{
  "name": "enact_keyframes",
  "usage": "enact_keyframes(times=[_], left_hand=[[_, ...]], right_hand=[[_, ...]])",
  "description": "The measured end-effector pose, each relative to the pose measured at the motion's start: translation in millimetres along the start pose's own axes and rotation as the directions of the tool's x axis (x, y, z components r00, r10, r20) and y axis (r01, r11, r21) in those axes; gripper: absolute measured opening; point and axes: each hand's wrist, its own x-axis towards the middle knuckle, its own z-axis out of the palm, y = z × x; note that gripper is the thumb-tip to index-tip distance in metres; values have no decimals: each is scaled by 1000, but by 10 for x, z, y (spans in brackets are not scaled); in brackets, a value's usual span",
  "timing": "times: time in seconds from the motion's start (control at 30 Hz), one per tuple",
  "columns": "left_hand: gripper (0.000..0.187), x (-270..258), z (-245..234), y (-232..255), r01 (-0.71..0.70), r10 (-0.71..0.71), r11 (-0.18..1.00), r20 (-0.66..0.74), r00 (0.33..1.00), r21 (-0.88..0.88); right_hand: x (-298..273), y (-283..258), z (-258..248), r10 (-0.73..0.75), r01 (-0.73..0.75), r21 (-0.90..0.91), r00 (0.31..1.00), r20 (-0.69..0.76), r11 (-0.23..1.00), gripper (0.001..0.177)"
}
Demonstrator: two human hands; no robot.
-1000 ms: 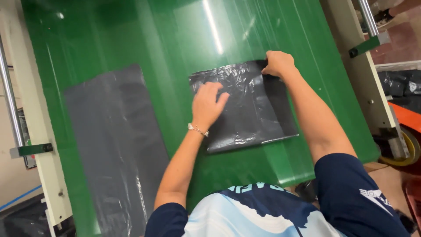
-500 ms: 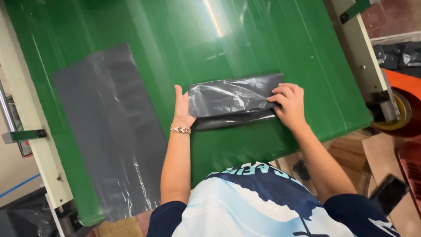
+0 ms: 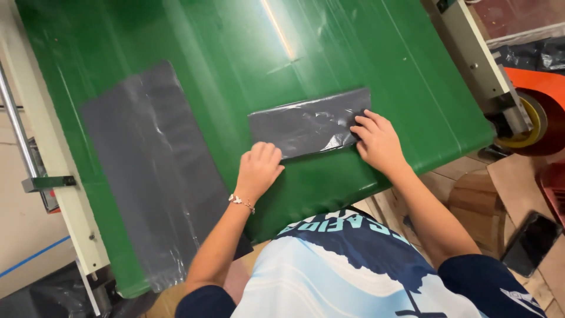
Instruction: Folding plastic bags coming off a conveyor belt and placing them into a storage crate.
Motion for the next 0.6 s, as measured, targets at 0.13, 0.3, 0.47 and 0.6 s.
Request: enact_keyframes(times=[0.13,0.3,0.47,0.6], left_hand=[[13,11,274,-107,-345,360,921,-57,931,183],[11,327,61,300,-445,446,895,65,892,-40],[45,1066,-297,581,8,439,723,468,767,-691],[90,1248,613,307,804,236,242,837,495,-544]], right_hand=[[158,-473,72,-194,193,31,981,23,981,60],[-6,-899,378,-364,346,250,931,29,904,88],[-434,-803,424,-184,135,680,983,1,721,30],[-820,-442,694,263,-473,706,881,394,528,11]])
